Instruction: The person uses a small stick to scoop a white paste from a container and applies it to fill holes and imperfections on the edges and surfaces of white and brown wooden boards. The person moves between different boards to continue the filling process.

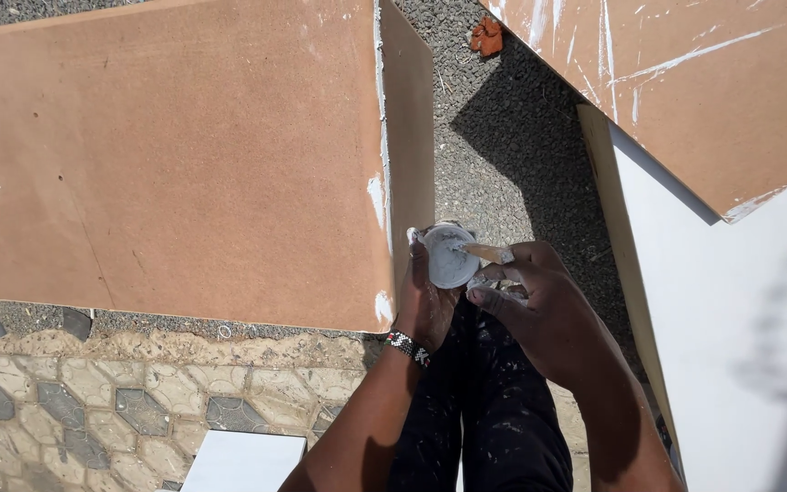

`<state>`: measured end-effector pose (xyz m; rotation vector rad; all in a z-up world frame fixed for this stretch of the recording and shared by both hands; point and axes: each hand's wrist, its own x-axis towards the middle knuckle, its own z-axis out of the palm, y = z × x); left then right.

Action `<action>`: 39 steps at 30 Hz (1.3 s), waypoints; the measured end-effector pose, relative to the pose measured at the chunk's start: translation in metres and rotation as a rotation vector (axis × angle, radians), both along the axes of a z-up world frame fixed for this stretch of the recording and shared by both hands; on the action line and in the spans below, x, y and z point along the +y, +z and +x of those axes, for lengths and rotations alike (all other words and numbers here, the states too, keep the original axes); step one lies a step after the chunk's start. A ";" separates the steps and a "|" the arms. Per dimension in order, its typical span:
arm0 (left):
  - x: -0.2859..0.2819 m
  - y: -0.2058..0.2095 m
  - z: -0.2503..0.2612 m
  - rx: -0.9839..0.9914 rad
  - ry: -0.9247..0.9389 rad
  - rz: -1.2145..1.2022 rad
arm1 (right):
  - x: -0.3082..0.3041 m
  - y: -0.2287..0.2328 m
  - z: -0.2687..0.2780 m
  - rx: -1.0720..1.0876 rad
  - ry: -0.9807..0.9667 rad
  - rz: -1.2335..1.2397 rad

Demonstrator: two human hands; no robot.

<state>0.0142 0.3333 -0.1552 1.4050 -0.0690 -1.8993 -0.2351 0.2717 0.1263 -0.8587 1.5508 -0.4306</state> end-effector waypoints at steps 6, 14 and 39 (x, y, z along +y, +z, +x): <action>-0.020 0.088 -0.043 0.161 0.255 0.228 | 0.005 -0.046 -0.002 -0.127 -0.422 -0.119; -0.004 0.037 -0.046 0.143 0.305 0.270 | -0.046 -0.079 0.073 -0.189 -0.519 -0.209; -0.043 0.137 -0.103 2.958 1.367 0.491 | 0.006 -0.128 0.138 -0.265 -0.341 -0.468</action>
